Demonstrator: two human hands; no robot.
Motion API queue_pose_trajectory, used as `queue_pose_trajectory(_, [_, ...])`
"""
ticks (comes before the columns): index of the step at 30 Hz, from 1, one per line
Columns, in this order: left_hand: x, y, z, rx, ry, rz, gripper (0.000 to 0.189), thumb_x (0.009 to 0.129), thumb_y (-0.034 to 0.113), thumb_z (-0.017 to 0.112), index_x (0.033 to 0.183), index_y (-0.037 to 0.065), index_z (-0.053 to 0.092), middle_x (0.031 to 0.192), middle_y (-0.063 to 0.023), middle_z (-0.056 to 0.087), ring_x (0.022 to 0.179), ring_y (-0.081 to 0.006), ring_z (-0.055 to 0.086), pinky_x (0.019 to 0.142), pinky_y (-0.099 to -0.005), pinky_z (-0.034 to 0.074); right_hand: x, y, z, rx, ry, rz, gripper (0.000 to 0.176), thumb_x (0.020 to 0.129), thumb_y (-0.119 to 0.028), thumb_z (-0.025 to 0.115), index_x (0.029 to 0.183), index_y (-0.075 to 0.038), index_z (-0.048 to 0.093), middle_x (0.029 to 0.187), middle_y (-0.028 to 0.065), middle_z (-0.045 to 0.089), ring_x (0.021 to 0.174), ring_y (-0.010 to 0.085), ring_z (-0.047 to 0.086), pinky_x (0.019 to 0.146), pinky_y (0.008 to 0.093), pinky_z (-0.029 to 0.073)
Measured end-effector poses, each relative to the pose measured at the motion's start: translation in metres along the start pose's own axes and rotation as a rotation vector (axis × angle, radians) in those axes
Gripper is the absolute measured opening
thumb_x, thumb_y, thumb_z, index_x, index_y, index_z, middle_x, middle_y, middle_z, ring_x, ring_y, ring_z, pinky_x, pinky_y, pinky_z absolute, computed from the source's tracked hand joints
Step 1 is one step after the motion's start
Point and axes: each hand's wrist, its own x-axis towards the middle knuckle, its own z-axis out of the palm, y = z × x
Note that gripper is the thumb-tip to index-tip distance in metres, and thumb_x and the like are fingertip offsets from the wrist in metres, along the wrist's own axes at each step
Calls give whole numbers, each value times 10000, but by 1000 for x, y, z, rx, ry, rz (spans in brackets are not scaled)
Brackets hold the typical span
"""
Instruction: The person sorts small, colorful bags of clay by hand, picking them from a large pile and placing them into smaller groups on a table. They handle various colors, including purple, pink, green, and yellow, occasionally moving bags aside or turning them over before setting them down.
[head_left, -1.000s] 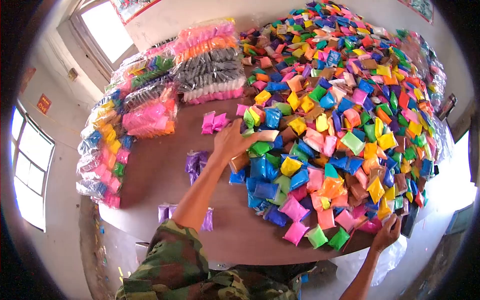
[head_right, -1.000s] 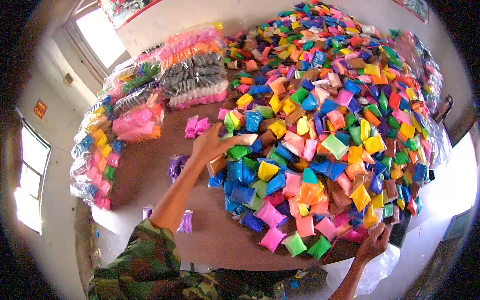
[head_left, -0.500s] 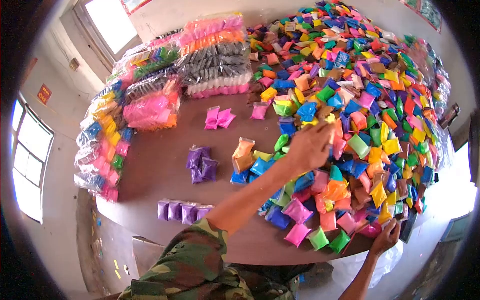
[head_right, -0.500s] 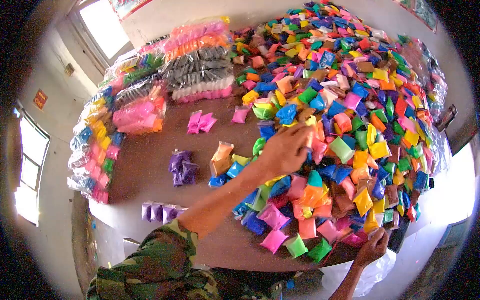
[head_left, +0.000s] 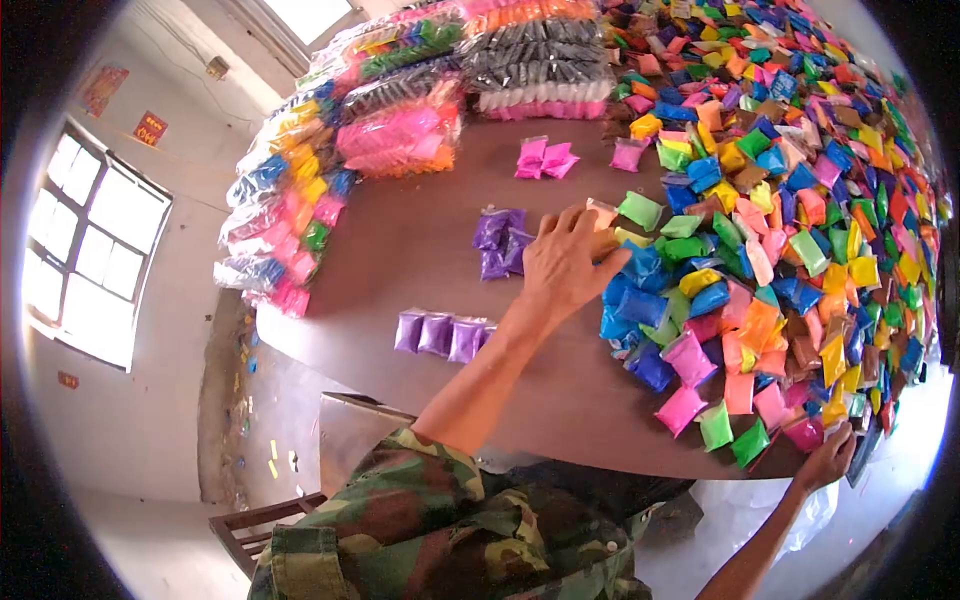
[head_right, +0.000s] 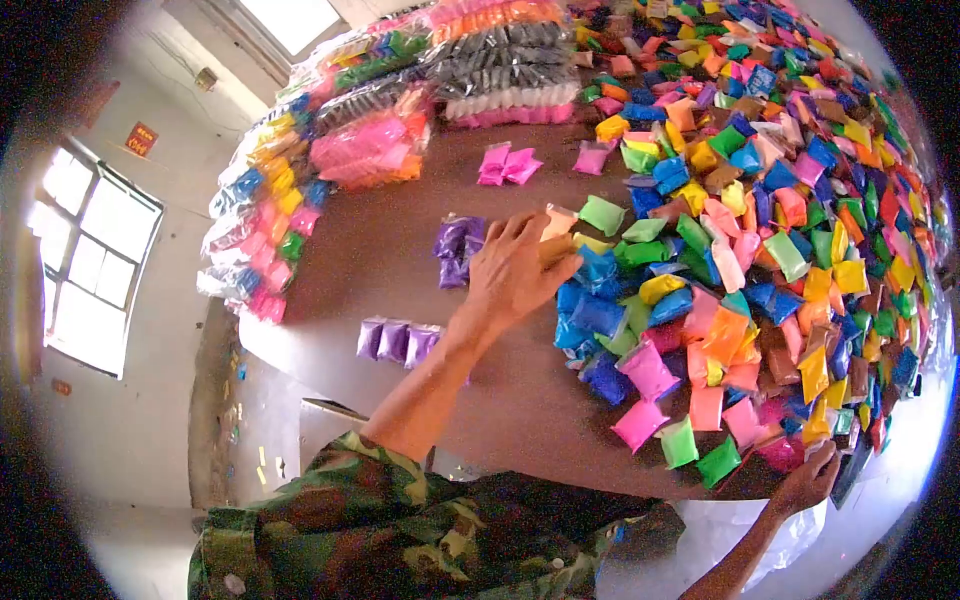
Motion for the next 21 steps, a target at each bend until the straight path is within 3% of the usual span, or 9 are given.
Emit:
queue_pose_trajectory(4, [-21, -5, 4, -128, -219, -173, 776, 860, 612, 737, 1403, 79, 583, 1298, -207, 676, 1183, -453, 633, 990, -525, 529, 4, 0, -1, -12, -14, -26, 450, 1090, -391, 590, 1240, 9, 730, 1141, 189, 760, 1008, 286, 717, 899, 413, 566])
queue_pose_trajectory(8, [-35, 8, 30, -195, -67, -30, 851, 858, 570, 773, 1483, 62, 500, 1263, -244, 682, 1134, -481, 648, 952, -536, 540, 4, 9, 2, -32, 9, -101, 400, 1094, -354, 587, 1228, -8, 738, 1109, 193, 764, 972, 296, 721, 879, 419, 568])
queue_pose_trajectory(12, [-29, 42, 43, -570, -114, -93, 890, 829, 499, 839, 1496, 25, 490, 1319, -231, 675, 1225, -408, 657, 1035, -470, 514, -3, -6, 4, 10, 43, -87, 385, 1091, -321, 600, 1181, 33, 723, 1066, 201, 762, 917, 275, 707, 847, 413, 571])
queue_pose_trajectory(13, [-27, 52, 44, -632, -161, -138, 862, 825, 425, 859, 1493, 20, 497, 1360, -223, 661, 1273, -362, 645, 1056, -451, 505, -5, -10, 3, 11, 40, -87, 380, 1091, -318, 602, 1174, 33, 722, 1056, 195, 761, 914, 268, 703, 844, 410, 571])
queue_pose_trajectory(16, [-15, 82, 59, -693, 2, 22, 822, 827, 331, 860, 1500, 29, 497, 1380, -220, 649, 1279, -368, 636, 1070, -448, 499, -7, -18, 1, 22, 27, -81, 367, 1091, -308, 605, 1156, 35, 721, 1033, 174, 757, 904, 245, 691, 837, 401, 569])
queue_pose_trajectory(17, [-9, 93, 60, -718, -10, 31, 759, 824, 234, 847, 1480, 43, 515, 1379, -231, 639, 1275, -394, 627, 1065, -461, 500, -7, -16, 1, 33, 18, -80, 365, 1092, -306, 603, 1149, 36, 720, 1028, 165, 757, 900, 237, 686, 836, 398, 568])
queue_pose_trajectory(21, [28, 119, 80, -738, 86, 245, 629, 801, 143, 813, 1367, 45, 557, 1212, -235, 670, 1123, -456, 636, 953, -513, 527, -8, -12, 3, 91, 27, -80, 348, 1096, -293, 599, 1112, 33, 719, 975, 127, 740, 868, 206, 660, 807, 383, 561])
